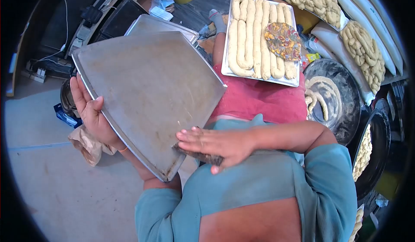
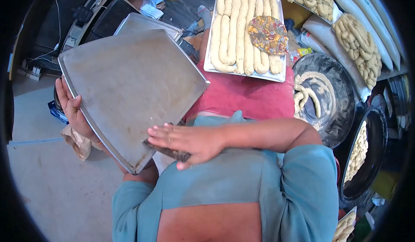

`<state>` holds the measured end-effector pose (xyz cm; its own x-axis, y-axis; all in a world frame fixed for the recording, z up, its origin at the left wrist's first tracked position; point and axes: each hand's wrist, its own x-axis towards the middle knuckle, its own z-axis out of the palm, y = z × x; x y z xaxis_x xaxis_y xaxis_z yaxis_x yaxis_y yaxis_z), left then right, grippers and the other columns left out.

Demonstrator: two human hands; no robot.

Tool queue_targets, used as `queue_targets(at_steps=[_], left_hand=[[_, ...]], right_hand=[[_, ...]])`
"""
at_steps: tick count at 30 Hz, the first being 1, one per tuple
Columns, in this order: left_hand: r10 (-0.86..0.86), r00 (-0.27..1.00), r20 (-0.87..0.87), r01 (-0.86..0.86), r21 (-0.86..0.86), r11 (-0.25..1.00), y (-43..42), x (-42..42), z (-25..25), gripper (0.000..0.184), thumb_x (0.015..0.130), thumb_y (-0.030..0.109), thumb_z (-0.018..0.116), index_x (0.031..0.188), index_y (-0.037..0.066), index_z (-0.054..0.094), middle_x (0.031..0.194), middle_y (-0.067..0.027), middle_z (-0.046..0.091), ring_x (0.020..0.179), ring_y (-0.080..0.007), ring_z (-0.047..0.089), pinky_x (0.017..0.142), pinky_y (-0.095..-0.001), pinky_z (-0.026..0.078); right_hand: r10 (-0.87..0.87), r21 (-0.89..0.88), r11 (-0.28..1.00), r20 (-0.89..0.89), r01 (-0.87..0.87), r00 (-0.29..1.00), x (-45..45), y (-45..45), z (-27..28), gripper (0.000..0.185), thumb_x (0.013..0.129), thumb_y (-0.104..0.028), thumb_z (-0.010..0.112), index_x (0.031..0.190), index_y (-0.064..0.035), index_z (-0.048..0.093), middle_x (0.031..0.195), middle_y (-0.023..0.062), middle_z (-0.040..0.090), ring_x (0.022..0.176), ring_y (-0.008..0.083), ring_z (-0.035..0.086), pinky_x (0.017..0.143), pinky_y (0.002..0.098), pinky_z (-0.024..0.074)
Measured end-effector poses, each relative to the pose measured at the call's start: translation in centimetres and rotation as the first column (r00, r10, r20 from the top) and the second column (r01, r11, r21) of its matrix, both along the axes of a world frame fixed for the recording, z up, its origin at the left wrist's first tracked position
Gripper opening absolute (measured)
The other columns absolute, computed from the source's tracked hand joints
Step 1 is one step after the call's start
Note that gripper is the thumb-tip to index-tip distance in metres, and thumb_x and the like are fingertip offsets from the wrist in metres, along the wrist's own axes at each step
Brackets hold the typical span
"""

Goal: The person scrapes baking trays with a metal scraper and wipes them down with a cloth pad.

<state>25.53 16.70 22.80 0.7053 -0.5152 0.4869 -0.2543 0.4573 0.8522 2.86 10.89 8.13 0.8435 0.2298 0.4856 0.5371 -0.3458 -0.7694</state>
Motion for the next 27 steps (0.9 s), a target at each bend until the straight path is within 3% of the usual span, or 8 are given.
queue_targets(at_steps=[4, 9, 18, 24, 27], left_hand=[[-0.021, 1.000, 0.009, 0.021, 0.015, 1.000, -0.2, 0.6, -0.3, 0.071, 0.076, -0.002, 0.036, 0.146, -0.003, 0.022, 0.149, -0.0170, 0.034, 0.135, -0.0286, 0.038, 0.113, -0.0419, 0.032], [-0.009, 1.000, -0.002, 0.009, 0.005, 1.000, -0.1, 0.4, 0.1, 0.069, 0.078, -0.001, 0.036, 0.145, -0.003, 0.023, 0.149, -0.0182, 0.034, 0.135, -0.0291, 0.038, 0.113, -0.0413, 0.032], [-0.014, 1.000, -0.015, 0.014, 0.045, 0.999, -0.3, 0.3, -0.3, 0.069, 0.077, 0.003, 0.038, 0.144, -0.003, 0.026, 0.147, -0.0206, 0.036, 0.130, -0.0300, 0.044, 0.107, -0.0402, 0.039], [-0.045, 0.999, -0.021, 0.045, -0.001, 0.999, -0.4, -1.4, 0.1, 0.069, 0.077, 0.003, 0.039, 0.144, -0.002, 0.024, 0.146, -0.0187, 0.037, 0.130, -0.0296, 0.043, 0.109, -0.0404, 0.036], [-0.020, 0.999, -0.027, 0.019, -0.038, 0.999, -0.5, -1.1, 0.1, 0.068, 0.076, 0.002, 0.038, 0.143, -0.002, 0.028, 0.144, -0.0198, 0.040, 0.129, -0.0299, 0.045, 0.108, -0.0400, 0.037]], right_hand=[[-0.072, 0.025, 0.997, 0.026, 0.072, 0.997, 2.1, -1.4, -0.5, 0.092, 0.090, -0.052, 0.053, 0.150, 0.0007, 0.006, 0.156, 0.0242, 0.004, 0.146, 0.0352, 0.003, 0.117, 0.0493, 0.0069], [-0.154, -0.065, 0.985, 0.056, 0.157, 0.986, 1.4, -0.1, -0.4, 0.099, 0.086, -0.055, 0.058, 0.150, 0.0004, 0.006, 0.156, 0.0228, 0.004, 0.146, 0.0362, 0.003, 0.117, 0.0501, 0.0078], [-0.200, 0.002, 0.980, 0.020, 0.200, 0.980, 2.8, -0.1, -0.5, 0.096, 0.088, -0.052, 0.057, 0.150, -0.0003, 0.005, 0.156, 0.0234, 0.005, 0.145, 0.0360, 0.006, 0.117, 0.0480, 0.0080], [-0.369, -0.046, 0.928, 0.010, 0.369, 0.929, 4.0, -1.0, -0.1, 0.095, 0.089, -0.049, 0.056, 0.150, 0.0001, 0.001, 0.156, 0.0247, 0.000, 0.145, 0.0370, 0.005, 0.117, 0.0482, 0.0079], [-0.198, -0.071, 0.976, 0.098, 0.206, 0.975, 2.5, -0.1, 0.5, 0.093, 0.091, -0.051, 0.054, 0.150, 0.0007, 0.003, 0.156, 0.0251, 0.003, 0.145, 0.0364, 0.005, 0.117, 0.0490, 0.0083]])
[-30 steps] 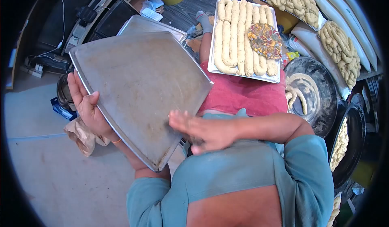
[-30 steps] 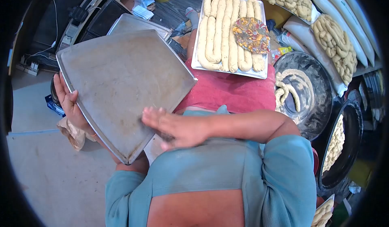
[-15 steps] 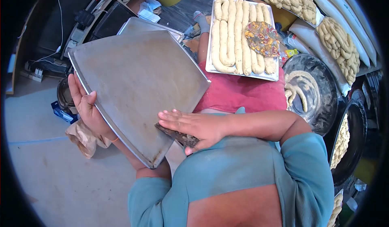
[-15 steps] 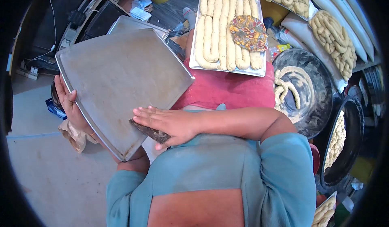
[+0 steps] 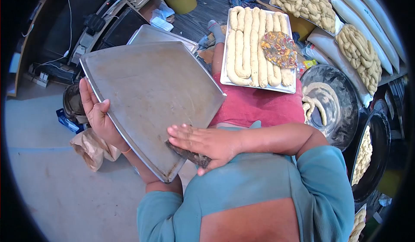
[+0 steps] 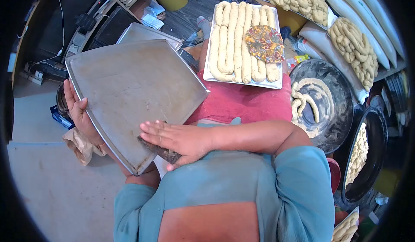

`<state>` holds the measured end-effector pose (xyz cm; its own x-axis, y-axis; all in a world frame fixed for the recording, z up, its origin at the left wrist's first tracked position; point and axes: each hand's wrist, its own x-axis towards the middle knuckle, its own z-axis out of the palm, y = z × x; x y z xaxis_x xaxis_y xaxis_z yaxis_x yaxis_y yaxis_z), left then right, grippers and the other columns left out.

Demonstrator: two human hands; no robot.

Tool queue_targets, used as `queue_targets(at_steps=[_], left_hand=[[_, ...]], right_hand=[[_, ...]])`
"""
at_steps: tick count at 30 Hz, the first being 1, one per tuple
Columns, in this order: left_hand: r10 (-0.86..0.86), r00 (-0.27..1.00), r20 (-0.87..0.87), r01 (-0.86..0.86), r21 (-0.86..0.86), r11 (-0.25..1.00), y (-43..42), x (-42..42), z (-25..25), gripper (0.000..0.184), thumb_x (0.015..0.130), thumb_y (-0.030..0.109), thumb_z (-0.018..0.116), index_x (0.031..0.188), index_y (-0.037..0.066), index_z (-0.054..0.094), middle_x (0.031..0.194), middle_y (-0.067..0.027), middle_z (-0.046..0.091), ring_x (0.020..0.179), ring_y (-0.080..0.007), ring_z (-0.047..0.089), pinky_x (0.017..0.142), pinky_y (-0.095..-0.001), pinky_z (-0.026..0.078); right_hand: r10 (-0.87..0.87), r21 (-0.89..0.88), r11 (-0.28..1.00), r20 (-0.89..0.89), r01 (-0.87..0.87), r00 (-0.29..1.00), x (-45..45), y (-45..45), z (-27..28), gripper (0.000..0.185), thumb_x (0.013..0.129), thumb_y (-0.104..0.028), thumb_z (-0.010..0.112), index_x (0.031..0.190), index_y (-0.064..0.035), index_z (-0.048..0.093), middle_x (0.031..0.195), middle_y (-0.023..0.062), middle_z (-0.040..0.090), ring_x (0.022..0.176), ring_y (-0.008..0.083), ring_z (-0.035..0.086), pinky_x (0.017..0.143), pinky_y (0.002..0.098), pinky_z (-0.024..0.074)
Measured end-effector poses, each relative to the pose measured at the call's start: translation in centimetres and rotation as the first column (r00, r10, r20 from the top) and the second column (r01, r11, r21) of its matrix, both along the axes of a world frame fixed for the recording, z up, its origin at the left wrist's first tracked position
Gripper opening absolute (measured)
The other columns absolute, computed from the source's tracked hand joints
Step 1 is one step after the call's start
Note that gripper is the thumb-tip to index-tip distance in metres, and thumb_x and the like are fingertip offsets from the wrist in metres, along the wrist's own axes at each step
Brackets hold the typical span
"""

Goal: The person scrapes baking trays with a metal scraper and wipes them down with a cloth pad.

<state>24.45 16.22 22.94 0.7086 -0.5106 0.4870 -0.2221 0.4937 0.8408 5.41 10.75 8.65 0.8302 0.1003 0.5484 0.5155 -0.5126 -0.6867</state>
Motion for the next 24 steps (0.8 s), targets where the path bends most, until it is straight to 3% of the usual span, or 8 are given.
queue_targets(at_steps=[2, 4, 7, 10, 13, 16, 21, 24], left_hand=[[0.019, 1.000, -0.018, -0.019, -0.006, 1.000, -0.1, -0.2, -0.1, 0.068, 0.075, 0.002, 0.038, 0.143, -0.003, 0.031, 0.143, -0.0207, 0.042, 0.127, -0.0302, 0.047, 0.107, -0.0399, 0.039], [0.027, 0.999, -0.024, -0.028, -0.016, 0.999, -0.1, -0.7, -0.1, 0.069, 0.075, 0.001, 0.037, 0.143, -0.003, 0.031, 0.143, -0.0205, 0.042, 0.127, -0.0299, 0.047, 0.107, -0.0399, 0.039], [0.019, 1.000, -0.017, -0.019, -0.032, 0.999, 0.0, -0.5, -0.2, 0.068, 0.074, 0.000, 0.038, 0.142, -0.003, 0.032, 0.142, -0.0198, 0.043, 0.128, -0.0297, 0.047, 0.107, -0.0404, 0.039], [0.027, 1.000, -0.015, -0.028, -0.052, 0.998, 0.2, -0.2, -0.3, 0.069, 0.073, -0.001, 0.038, 0.142, -0.003, 0.032, 0.142, -0.0197, 0.043, 0.128, -0.0295, 0.047, 0.107, -0.0408, 0.039], [-0.001, 0.999, -0.045, -0.002, -0.065, 0.998, 0.1, -0.2, -0.2, 0.070, 0.073, -0.001, 0.039, 0.142, -0.003, 0.031, 0.143, -0.0193, 0.042, 0.129, -0.0293, 0.046, 0.108, -0.0408, 0.038], [-0.012, 0.999, -0.033, 0.010, -0.055, 0.998, 0.4, -0.2, -0.4, 0.070, 0.073, -0.002, 0.039, 0.143, -0.003, 0.031, 0.144, -0.0191, 0.042, 0.129, -0.0291, 0.046, 0.108, -0.0407, 0.038], [-0.003, 1.000, -0.001, 0.003, -0.036, 0.999, 0.7, -0.4, -0.5, 0.069, 0.076, -0.001, 0.037, 0.144, -0.004, 0.026, 0.145, -0.0192, 0.040, 0.131, -0.0280, 0.043, 0.110, -0.0393, 0.035], [0.002, 1.000, 0.024, -0.002, -0.012, 1.000, 0.8, -0.7, -0.2, 0.068, 0.078, 0.000, 0.035, 0.145, -0.005, 0.023, 0.146, -0.0190, 0.039, 0.132, -0.0274, 0.042, 0.110, -0.0386, 0.033]], right_hand=[[-0.025, 0.014, 1.000, 0.009, 0.025, 1.000, 0.0, 0.1, -0.5, 0.093, 0.092, -0.053, 0.051, 0.150, 0.0025, 0.005, 0.156, 0.0252, 0.004, 0.146, 0.0357, 0.005, 0.117, 0.0457, 0.0102], [-0.157, 0.264, 0.938, -0.259, 0.226, 0.953, 1.3, -1.2, -2.7, 0.094, 0.091, -0.058, 0.048, 0.149, 0.0045, 0.007, 0.155, 0.0269, 0.006, 0.145, 0.0364, 0.007, 0.117, 0.0443, 0.0117], [-0.097, 0.647, 0.578, -0.551, 0.498, 0.829, 3.0, -4.0, -7.2, 0.095, 0.092, -0.062, 0.043, 0.146, 0.0088, 0.010, 0.153, 0.0307, 0.008, 0.145, 0.0378, 0.009, 0.117, 0.0400, 0.0129], [-0.266, 0.261, 0.769, -0.700, 0.584, 0.663, 2.2, -3.5, -7.8, 0.094, 0.093, -0.061, 0.040, 0.146, 0.0108, 0.009, 0.152, 0.0342, 0.006, 0.144, 0.0394, 0.007, 0.117, 0.0408, 0.0119], [-0.112, 0.192, 0.961, -0.389, 0.200, 0.914, -0.5, -0.9, -2.2, 0.097, 0.093, -0.062, 0.039, 0.145, 0.0120, 0.004, 0.151, 0.0353, 0.002, 0.144, 0.0400, 0.001, 0.118, 0.0417, 0.0089], [-0.101, 0.226, 0.949, -0.437, 0.218, 0.894, -0.3, -1.0, -2.6, 0.094, 0.094, -0.058, 0.042, 0.148, 0.0039, -0.005, 0.155, 0.0273, -0.003, 0.145, 0.0363, -0.001, 0.118, 0.0405, 0.0083], [-0.202, 0.342, 0.687, -0.757, 0.641, 0.621, 2.4, -6.5, -10.6, 0.091, 0.094, -0.064, 0.035, 0.148, 0.0049, 0.010, 0.151, 0.0293, 0.019, 0.143, 0.0355, 0.017, 0.115, 0.0393, 0.0199], [-0.156, 0.496, 0.493, -0.758, 0.715, 0.633, 3.1, -8.2, -12.1, 0.076, 0.097, -0.054, 0.040, 0.144, 0.0045, 0.027, 0.145, 0.0258, 0.037, 0.136, 0.0341, 0.035, 0.110, 0.0386, 0.0306]])
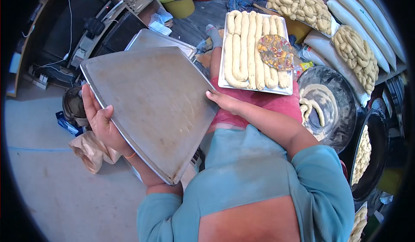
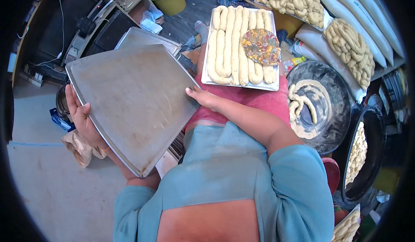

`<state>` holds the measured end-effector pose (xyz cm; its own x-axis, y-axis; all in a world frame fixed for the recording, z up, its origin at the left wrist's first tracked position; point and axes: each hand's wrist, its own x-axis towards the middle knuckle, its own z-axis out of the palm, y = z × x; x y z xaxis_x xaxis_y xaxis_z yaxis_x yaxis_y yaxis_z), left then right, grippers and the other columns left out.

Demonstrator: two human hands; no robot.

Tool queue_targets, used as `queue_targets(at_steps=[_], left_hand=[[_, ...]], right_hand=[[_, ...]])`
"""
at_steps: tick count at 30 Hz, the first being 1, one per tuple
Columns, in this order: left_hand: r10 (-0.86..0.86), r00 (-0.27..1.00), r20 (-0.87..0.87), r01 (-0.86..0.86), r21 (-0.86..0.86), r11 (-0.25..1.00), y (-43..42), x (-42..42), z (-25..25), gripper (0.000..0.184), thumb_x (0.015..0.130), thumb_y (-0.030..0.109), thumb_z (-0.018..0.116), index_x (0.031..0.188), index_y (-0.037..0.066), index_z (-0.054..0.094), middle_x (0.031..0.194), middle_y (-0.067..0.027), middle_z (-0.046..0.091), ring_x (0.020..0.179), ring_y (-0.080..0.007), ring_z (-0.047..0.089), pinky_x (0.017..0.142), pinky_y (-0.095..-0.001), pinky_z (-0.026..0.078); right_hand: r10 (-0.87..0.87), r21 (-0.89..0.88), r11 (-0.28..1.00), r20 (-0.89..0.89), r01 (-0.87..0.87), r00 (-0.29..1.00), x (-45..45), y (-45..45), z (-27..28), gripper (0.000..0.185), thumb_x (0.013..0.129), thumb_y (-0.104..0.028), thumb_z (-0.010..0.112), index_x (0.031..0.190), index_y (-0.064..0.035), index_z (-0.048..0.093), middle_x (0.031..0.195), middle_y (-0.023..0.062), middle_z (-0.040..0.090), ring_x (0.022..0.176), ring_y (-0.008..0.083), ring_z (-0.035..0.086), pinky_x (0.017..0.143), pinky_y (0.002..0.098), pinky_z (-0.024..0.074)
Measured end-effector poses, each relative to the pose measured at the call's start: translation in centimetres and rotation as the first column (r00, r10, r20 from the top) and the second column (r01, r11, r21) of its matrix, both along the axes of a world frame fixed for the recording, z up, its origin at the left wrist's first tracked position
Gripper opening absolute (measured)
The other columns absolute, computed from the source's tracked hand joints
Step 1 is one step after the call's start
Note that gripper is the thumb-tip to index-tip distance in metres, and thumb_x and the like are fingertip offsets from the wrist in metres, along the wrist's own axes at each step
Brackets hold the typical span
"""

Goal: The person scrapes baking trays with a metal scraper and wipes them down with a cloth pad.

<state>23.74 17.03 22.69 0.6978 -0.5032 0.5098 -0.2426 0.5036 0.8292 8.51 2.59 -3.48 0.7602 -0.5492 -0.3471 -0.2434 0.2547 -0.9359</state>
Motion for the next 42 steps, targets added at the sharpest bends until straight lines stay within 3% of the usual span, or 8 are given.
queue_targets(at_steps=[5, 13, 15, 21, 26, 31, 35, 42], left_hand=[[0.020, 1.000, -0.020, -0.020, -0.015, 1.000, 0.3, 0.5, -0.1, 0.069, 0.074, -0.002, 0.036, 0.143, -0.004, 0.030, 0.145, -0.0193, 0.039, 0.130, -0.0296, 0.044, 0.109, -0.0412, 0.036], [-0.012, 1.000, -0.019, 0.012, -0.035, 0.999, 0.8, 0.8, -0.4, 0.070, 0.074, -0.002, 0.036, 0.143, -0.005, 0.029, 0.145, -0.0212, 0.039, 0.132, -0.0303, 0.042, 0.111, -0.0423, 0.034], [0.001, 1.000, -0.025, -0.002, -0.029, 1.000, 0.9, 0.5, -0.3, 0.069, 0.074, -0.002, 0.036, 0.143, -0.005, 0.030, 0.145, -0.0213, 0.038, 0.132, -0.0303, 0.041, 0.111, -0.0425, 0.033], [0.008, 1.000, -0.013, -0.008, -0.029, 1.000, 1.5, 1.3, -0.7, 0.069, 0.073, -0.002, 0.036, 0.142, -0.005, 0.031, 0.145, -0.0213, 0.038, 0.134, -0.0303, 0.039, 0.112, -0.0431, 0.031], [-0.011, 0.999, -0.040, 0.009, -0.062, 0.998, 1.4, 1.3, -0.8, 0.069, 0.074, -0.002, 0.037, 0.142, -0.005, 0.031, 0.145, -0.0200, 0.039, 0.133, -0.0291, 0.040, 0.113, -0.0415, 0.030], [-0.048, 0.998, -0.035, 0.047, -0.056, 0.997, 1.7, 1.4, -0.8, 0.070, 0.074, -0.003, 0.036, 0.144, -0.004, 0.029, 0.146, -0.0186, 0.039, 0.134, -0.0261, 0.040, 0.113, -0.0388, 0.030], [0.014, 1.000, -0.027, -0.015, -0.057, 0.998, 1.2, 1.1, -0.5, 0.069, 0.072, -0.004, 0.037, 0.140, -0.004, 0.033, 0.142, -0.0210, 0.041, 0.131, -0.0301, 0.042, 0.111, -0.0422, 0.034], [-0.030, 0.999, 0.035, 0.032, -0.063, 0.998, 1.0, 2.0, -0.9, 0.067, 0.072, -0.005, 0.038, 0.139, -0.005, 0.035, 0.142, -0.0219, 0.040, 0.131, -0.0293, 0.043, 0.110, -0.0407, 0.036]], right_hand=[[-0.035, -0.541, 0.838, 0.064, 0.064, 0.997, -2.2, -2.3, 3.8, 0.035, 0.094, -0.024, 0.054, 0.121, -0.0034, 0.060, 0.100, 0.0197, 0.068, 0.096, 0.0327, 0.065, 0.088, 0.0392, 0.0484], [-0.439, 0.695, 0.714, 0.354, 0.082, 0.826, -2.8, -4.5, 2.9, 0.027, 0.091, -0.037, 0.063, 0.092, -0.0091, 0.062, 0.085, 0.0015, 0.065, 0.073, 0.0124, 0.060, 0.058, 0.0305, 0.0489], [0.029, 0.028, 0.999, -0.068, -0.027, 0.997, -2.2, -3.7, 0.0, 0.032, 0.090, -0.039, 0.064, 0.096, -0.0085, 0.064, 0.072, -0.0013, 0.060, 0.058, 0.0113, 0.054, 0.051, 0.0250, 0.0437], [-0.184, 0.257, 0.962, 0.344, 0.096, 0.921, -4.4, -7.5, 0.4, 0.034, 0.092, -0.034, 0.062, 0.109, -0.0048, 0.065, 0.084, 0.0016, 0.068, 0.067, 0.0093, 0.060, 0.054, 0.0232, 0.0459], [-0.410, -0.163, 0.904, -0.065, 0.396, 0.910, -8.7, -13.6, 1.2, 0.037, 0.086, -0.032, 0.070, 0.098, 0.0029, 0.066, 0.068, 0.0046, 0.061, 0.058, 0.0139, 0.056, 0.054, 0.0284, 0.0461], [-0.719, -0.930, 0.327, -0.129, 0.168, 0.683, -12.4, -17.3, 1.0, 0.038, 0.077, -0.032, 0.073, 0.105, -0.0058, 0.068, 0.107, 0.0154, 0.064, 0.107, 0.0292, 0.059, 0.091, 0.0424, 0.0449], [-0.799, -0.977, 0.170, -0.215, -0.132, 0.562, -15.2, -19.1, -1.3, 0.038, 0.079, -0.032, 0.071, 0.108, -0.0101, 0.065, 0.118, 0.0114, 0.061, 0.114, 0.0243, 0.055, 0.099, 0.0478, 0.0355], [-0.820, -0.936, 0.176, 0.032, 0.306, 0.571, -15.8, -22.8, -2.1, 0.027, 0.087, -0.031, 0.063, 0.098, -0.0055, 0.064, 0.088, 0.0196, 0.067, 0.083, 0.0385, 0.063, 0.077, 0.0449, 0.0491]])
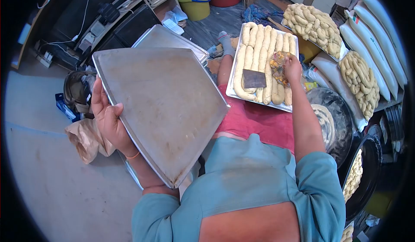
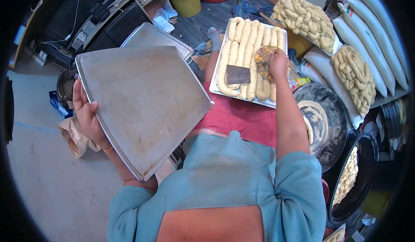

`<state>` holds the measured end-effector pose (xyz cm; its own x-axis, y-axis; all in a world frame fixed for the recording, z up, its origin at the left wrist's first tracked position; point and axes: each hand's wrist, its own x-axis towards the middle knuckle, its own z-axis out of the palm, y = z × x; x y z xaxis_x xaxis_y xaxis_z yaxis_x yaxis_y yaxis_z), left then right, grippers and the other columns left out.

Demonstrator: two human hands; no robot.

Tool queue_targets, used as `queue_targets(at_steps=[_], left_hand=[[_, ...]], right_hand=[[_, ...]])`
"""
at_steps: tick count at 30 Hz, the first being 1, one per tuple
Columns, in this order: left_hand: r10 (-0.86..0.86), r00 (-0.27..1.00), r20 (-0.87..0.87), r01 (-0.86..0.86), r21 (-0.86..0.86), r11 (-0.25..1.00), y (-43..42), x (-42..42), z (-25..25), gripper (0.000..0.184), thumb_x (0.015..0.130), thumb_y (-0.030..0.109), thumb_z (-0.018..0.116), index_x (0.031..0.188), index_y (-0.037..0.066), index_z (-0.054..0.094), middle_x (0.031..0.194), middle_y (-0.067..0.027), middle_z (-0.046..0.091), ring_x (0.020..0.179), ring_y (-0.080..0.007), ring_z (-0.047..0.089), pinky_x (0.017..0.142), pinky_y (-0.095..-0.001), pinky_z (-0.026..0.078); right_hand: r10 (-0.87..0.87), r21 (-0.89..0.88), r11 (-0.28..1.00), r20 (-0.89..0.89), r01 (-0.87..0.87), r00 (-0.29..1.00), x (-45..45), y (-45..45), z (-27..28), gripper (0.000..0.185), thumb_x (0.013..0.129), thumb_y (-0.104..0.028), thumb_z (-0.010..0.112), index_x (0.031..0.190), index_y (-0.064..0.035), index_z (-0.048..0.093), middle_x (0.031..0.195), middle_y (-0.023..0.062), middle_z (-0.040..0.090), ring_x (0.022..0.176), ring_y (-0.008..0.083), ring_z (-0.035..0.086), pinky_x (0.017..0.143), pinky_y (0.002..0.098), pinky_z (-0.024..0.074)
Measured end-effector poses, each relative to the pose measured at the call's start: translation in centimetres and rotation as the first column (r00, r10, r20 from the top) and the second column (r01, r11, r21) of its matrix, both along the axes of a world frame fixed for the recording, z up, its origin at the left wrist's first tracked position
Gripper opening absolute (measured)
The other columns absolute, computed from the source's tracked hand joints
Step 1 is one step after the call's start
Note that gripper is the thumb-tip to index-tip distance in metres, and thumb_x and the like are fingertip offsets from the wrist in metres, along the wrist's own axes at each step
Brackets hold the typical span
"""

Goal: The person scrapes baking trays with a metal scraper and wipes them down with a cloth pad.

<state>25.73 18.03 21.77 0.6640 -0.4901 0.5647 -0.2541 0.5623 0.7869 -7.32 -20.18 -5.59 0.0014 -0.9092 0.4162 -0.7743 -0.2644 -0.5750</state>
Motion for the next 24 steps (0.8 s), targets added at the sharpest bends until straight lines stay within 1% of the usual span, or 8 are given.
queue_targets(at_steps=[3, 8, 11, 13, 15, 17, 20, 24], left_hand=[[0.002, 1.000, -0.003, -0.002, 0.015, 1.000, -0.6, -0.2, 0.3, 0.065, 0.072, -0.005, 0.039, 0.137, -0.005, 0.037, 0.142, -0.0220, 0.041, 0.129, -0.0288, 0.045, 0.108, -0.0399, 0.039], [-0.061, 0.998, 0.004, 0.061, -0.025, 0.998, -0.9, -0.2, 0.6, 0.063, 0.072, -0.006, 0.040, 0.134, -0.005, 0.041, 0.140, -0.0206, 0.043, 0.128, -0.0276, 0.046, 0.106, -0.0396, 0.042], [-0.071, 0.997, -0.007, 0.071, -0.030, 0.997, -0.7, 0.0, 0.4, 0.062, 0.072, -0.006, 0.039, 0.133, -0.004, 0.042, 0.140, -0.0194, 0.043, 0.128, -0.0277, 0.046, 0.107, -0.0405, 0.041], [-0.065, 0.998, -0.015, 0.065, -0.014, 0.998, -0.8, -0.2, 0.5, 0.061, 0.072, -0.006, 0.039, 0.133, -0.004, 0.042, 0.140, -0.0189, 0.043, 0.128, -0.0278, 0.046, 0.107, -0.0406, 0.042], [-0.057, 0.998, -0.011, 0.057, 0.001, 0.998, -0.8, -0.2, 0.6, 0.060, 0.072, -0.006, 0.038, 0.132, -0.004, 0.042, 0.141, -0.0189, 0.042, 0.128, -0.0278, 0.046, 0.107, -0.0404, 0.042], [-0.048, 0.999, 0.005, 0.048, 0.011, 0.999, -0.9, -0.2, 0.4, 0.060, 0.072, -0.007, 0.038, 0.132, -0.004, 0.043, 0.141, -0.0194, 0.042, 0.128, -0.0277, 0.046, 0.106, -0.0400, 0.043], [-0.093, 0.994, -0.056, 0.092, -0.019, 0.996, -1.0, -0.7, 0.8, 0.058, 0.072, -0.006, 0.038, 0.130, -0.004, 0.045, 0.141, -0.0202, 0.041, 0.128, -0.0277, 0.046, 0.106, -0.0397, 0.043], [-0.023, 0.999, -0.032, 0.023, -0.003, 1.000, -1.1, -1.1, 0.9, 0.056, 0.072, -0.004, 0.038, 0.128, -0.004, 0.047, 0.141, -0.0212, 0.040, 0.129, -0.0281, 0.045, 0.106, -0.0404, 0.043]], right_hand=[[0.074, 0.142, 0.986, 0.095, -0.087, 0.993, 2.8, 0.5, 3.8, 0.029, 0.084, -0.031, 0.066, 0.098, -0.0064, 0.065, 0.100, 0.0185, 0.067, 0.096, 0.0373, 0.062, 0.088, 0.0455, 0.0452], [0.131, 0.116, 0.988, -0.283, -0.102, 0.950, 1.1, -0.4, -2.7, 0.036, 0.079, -0.032, 0.070, 0.098, -0.0016, 0.067, 0.107, 0.0210, 0.063, 0.101, 0.0345, 0.061, 0.091, 0.0395, 0.0463], [0.020, 0.397, 0.916, -0.167, 0.048, 0.986, 0.9, -0.9, -2.4, 0.035, 0.082, -0.039, 0.067, 0.108, -0.0159, 0.065, 0.123, 0.0090, 0.057, 0.120, 0.0268, 0.050, 0.098, 0.0621, 0.0338], [0.024, 0.445, 0.895, 0.003, -0.023, 1.000, -0.8, -4.1, -5.7, 0.032, 0.083, -0.039, 0.065, 0.106, -0.0167, 0.065, 0.122, 0.0079, 0.056, 0.121, 0.0261, 0.049, 0.098, 0.0653, 0.0308], [0.078, 0.379, 0.923, -0.014, -0.067, 0.997, -1.2, -4.3, -6.3, 0.028, 0.085, -0.037, 0.064, 0.104, -0.0165, 0.065, 0.121, 0.0073, 0.056, 0.120, 0.0260, 0.050, 0.098, 0.0676, 0.0286], [0.152, 0.201, 0.974, -0.236, -0.105, 0.960, -0.9, -1.1, -3.9, 0.025, 0.086, -0.035, 0.062, 0.101, -0.0152, 0.066, 0.120, 0.0073, 0.056, 0.118, 0.0262, 0.051, 0.097, 0.0689, 0.0272], [0.089, 0.198, 0.980, -0.295, -0.030, 0.951, -0.3, 1.7, -0.7, 0.026, 0.085, -0.030, 0.065, 0.097, -0.0072, 0.066, 0.104, 0.0118, 0.061, 0.107, 0.0271, 0.056, 0.092, 0.0471, 0.0405], [0.028, 0.246, 0.969, -0.030, -0.020, 0.999, -0.6, -0.2, -1.2, 0.029, 0.087, -0.030, 0.065, 0.100, -0.0034, 0.064, 0.101, 0.0150, 0.061, 0.099, 0.0262, 0.057, 0.086, 0.0362, 0.0427]])
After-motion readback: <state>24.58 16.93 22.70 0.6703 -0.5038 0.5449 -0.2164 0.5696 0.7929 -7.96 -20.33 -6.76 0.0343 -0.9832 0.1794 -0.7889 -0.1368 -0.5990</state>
